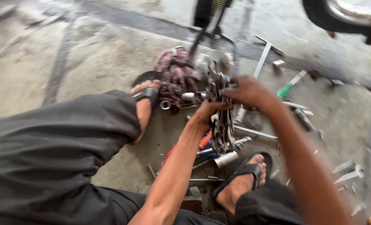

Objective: The person sits on the floor and sorts a large pile of hand tools, including wrenches, sockets, pliers, and screwdrivers, into smaller groups. They pick up individual tools, inspect them, and place them into separate piles on the concrete floor.

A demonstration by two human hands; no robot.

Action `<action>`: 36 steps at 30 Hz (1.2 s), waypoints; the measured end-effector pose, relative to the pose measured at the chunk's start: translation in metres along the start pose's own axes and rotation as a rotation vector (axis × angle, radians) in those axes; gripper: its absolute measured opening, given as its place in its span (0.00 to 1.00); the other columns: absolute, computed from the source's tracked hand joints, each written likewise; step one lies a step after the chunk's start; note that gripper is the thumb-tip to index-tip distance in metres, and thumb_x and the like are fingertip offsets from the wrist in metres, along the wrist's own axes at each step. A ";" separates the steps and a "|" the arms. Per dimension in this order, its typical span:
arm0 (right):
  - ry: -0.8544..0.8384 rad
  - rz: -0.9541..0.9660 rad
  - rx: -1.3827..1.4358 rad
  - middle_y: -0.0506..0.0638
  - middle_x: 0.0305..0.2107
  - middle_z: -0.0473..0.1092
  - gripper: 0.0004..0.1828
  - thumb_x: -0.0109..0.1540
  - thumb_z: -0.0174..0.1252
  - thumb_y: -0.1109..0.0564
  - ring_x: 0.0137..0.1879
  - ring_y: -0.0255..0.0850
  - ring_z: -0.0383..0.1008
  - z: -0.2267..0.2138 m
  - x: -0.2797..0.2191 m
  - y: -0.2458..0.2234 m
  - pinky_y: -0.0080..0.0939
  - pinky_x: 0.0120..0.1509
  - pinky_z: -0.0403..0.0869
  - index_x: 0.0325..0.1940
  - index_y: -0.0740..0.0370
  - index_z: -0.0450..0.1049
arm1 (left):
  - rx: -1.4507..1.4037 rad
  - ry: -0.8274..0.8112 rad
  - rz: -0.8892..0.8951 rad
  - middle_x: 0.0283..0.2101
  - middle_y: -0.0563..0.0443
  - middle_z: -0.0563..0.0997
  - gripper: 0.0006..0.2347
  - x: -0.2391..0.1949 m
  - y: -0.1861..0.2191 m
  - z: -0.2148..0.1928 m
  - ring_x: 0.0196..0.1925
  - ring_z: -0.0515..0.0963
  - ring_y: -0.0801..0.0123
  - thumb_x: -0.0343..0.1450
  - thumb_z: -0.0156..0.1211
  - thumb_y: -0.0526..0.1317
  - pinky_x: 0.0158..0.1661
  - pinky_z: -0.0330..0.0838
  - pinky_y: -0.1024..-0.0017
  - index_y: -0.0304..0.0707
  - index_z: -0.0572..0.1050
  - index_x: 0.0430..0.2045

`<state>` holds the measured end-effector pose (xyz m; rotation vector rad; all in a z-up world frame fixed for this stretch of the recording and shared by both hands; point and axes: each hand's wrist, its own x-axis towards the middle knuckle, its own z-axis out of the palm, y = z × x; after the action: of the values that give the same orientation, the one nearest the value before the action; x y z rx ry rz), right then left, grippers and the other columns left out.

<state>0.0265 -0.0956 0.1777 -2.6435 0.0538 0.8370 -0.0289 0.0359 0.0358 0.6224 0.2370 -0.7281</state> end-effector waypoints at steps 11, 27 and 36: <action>0.000 0.145 0.394 0.60 0.55 0.71 0.50 0.53 0.65 0.36 0.60 0.46 0.73 -0.039 -0.147 0.144 0.46 0.65 0.72 0.71 0.62 0.54 | 0.018 -0.211 -0.129 0.38 0.42 0.84 0.10 0.023 -0.074 0.159 0.35 0.84 0.62 0.66 0.67 0.32 0.36 0.80 0.67 0.26 0.80 0.39; 1.109 0.658 2.171 0.57 0.56 0.68 0.49 0.52 0.58 0.62 0.60 0.47 0.70 0.246 -0.335 0.244 0.47 0.63 0.70 0.77 0.58 0.52 | 0.835 -0.407 -1.059 0.34 0.47 0.84 0.13 -0.035 -0.344 0.188 0.32 0.82 0.68 0.62 0.71 0.33 0.34 0.79 0.72 0.28 0.80 0.39; 1.250 1.223 0.861 0.58 0.54 0.74 0.28 0.59 0.60 0.56 0.58 0.46 0.76 0.257 -0.331 0.262 0.45 0.62 0.72 0.64 0.65 0.70 | 0.969 -0.426 -1.011 0.29 0.49 0.84 0.09 0.006 -0.334 0.194 0.27 0.81 0.71 0.61 0.71 0.31 0.30 0.77 0.72 0.27 0.81 0.32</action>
<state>-0.4250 -0.2730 0.0820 -1.6264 1.8832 -0.6498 -0.2548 -0.2778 0.0382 1.2524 -0.2640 -1.9753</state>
